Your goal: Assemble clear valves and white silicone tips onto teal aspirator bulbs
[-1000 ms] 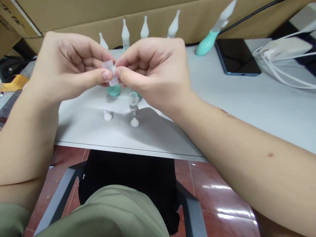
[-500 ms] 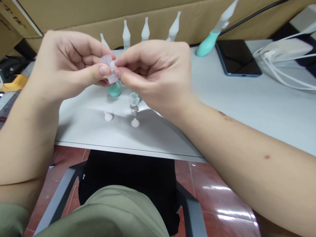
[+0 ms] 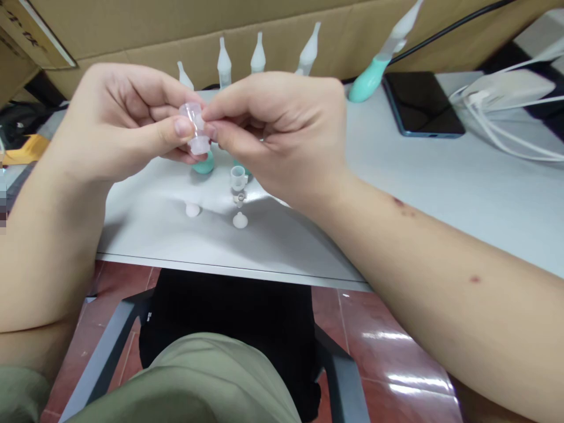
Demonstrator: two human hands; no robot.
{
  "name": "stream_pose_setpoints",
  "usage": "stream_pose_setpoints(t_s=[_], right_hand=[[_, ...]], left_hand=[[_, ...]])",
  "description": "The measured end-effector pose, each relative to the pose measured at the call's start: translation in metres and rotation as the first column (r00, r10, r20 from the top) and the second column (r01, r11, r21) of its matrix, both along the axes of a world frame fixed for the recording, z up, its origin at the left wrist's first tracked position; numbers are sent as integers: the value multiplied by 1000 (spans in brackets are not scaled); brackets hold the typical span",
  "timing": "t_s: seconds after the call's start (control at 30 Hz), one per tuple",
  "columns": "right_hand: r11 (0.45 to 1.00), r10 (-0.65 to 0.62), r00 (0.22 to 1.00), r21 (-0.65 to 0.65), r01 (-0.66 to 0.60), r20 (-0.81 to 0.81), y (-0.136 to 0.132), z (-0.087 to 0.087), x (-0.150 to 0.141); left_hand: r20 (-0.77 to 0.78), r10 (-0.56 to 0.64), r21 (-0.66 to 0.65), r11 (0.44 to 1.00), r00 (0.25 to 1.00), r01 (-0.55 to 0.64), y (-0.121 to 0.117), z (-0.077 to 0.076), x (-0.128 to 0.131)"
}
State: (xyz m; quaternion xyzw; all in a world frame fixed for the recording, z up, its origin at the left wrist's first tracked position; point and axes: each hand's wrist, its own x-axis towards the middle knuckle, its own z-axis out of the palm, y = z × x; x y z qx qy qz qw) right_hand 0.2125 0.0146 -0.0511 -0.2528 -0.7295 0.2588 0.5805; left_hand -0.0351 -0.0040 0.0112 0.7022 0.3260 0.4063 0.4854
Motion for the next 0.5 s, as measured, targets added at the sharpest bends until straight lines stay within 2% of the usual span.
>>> stream_pose_setpoints(t_s=[0.17,0.33,0.5], right_hand=[[999,-29,999,31,28,28,3,0,2],[998,-57,996,43,54,65,6,-3,3],[991,2,998,134,-10,58,10,-2,1]], left_hand=[[24,-2,-79,997,1000,4,-2,-1,0],[22,47,-74,996,999,-46,-2,-1,3],[22,12,-129,992,1000,-9,2,-1,4]])
